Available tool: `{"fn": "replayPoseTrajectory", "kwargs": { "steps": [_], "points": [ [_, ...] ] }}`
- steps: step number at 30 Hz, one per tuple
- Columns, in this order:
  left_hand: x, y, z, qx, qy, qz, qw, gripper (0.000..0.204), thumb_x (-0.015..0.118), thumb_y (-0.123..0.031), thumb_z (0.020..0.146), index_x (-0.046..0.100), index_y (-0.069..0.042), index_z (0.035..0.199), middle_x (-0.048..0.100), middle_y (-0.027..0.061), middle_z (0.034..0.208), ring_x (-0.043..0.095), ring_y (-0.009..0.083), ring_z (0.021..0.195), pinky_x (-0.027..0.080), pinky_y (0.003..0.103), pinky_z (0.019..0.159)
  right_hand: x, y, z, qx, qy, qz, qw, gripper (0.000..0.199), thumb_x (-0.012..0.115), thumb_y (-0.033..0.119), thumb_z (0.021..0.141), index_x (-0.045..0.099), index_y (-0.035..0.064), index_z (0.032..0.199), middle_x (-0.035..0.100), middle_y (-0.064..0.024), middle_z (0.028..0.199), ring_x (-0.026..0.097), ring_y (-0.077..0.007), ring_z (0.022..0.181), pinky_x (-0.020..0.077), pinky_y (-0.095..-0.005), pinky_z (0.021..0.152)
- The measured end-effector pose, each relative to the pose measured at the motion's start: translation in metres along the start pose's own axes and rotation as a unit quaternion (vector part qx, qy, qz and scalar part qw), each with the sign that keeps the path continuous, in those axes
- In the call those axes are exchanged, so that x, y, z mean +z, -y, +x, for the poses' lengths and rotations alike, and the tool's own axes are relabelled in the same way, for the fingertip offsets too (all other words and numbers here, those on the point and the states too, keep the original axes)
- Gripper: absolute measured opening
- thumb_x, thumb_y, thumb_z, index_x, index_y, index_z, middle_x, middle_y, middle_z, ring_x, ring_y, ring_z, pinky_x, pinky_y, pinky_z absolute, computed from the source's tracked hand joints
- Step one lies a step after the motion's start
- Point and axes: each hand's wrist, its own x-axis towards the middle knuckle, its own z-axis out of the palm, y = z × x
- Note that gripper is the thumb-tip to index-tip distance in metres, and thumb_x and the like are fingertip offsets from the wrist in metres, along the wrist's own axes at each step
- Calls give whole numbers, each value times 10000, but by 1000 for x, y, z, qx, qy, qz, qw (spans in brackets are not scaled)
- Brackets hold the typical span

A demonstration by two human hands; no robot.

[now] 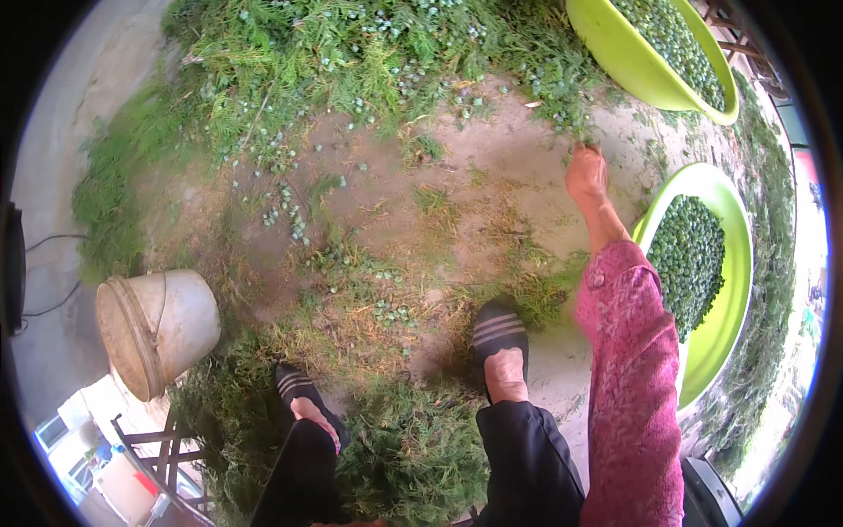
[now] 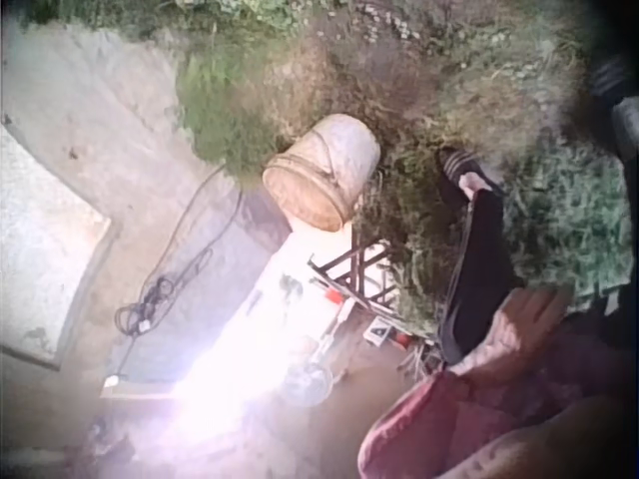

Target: The person plucks berries from pine branches and gathers loose berries from the ground by hand, placing them into a basin.

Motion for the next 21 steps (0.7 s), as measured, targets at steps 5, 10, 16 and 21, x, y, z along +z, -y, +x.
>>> {"fn": "replayPoseTrajectory", "kwargs": {
  "steps": [5, 10, 16, 21],
  "points": [
    [-2, 5, -1, 21, -5, 7, 1000, 465, 706, -152, 662, 549, -37, 1084, 601, 130, 948, 594, 279, 766, 475, 374, 657, 32, -27, 11, 26, -44, 38, 998, 324, 519, 132, 787, 571, 54, 1097, 593, -220, 1033, 583, -358, 953, 479, -403, 804],
    [-1, 6, -4, 19, -3, 11, 1000, 484, 702, -148, 657, 544, -41, 1101, 596, 130, 935, 590, 280, 767, 472, 373, 661, 31, -23, 20, 72, -43, -29, 996, 295, 557, 191, 767, 594, 64, 1031, 634, -207, 921, 621, -355, 870, 500, -395, 759],
    [-6, 9, -8, 27, -10, 0, 1000, 498, 695, -139, 650, 541, -43, 1114, 596, 130, 941, 591, 282, 777, 472, 378, 668, 54, -54, 17, 52, -85, -19, 995, 156, 530, 150, 732, 636, 40, 759, 610, -240, 797, 621, -375, 788, 501, -407, 710],
    [-1, 12, -12, 5, -29, 5, 1000, 496, 692, -142, 643, 544, -43, 1106, 598, 130, 952, 595, 280, 790, 479, 379, 682, -11, 24, -26, 189, 137, 771, 593, 112, 574, 123, 806, 586, 46, 888, 628, -113, 793, 604, -193, 707, 506, -303, 598]
  ]
}}
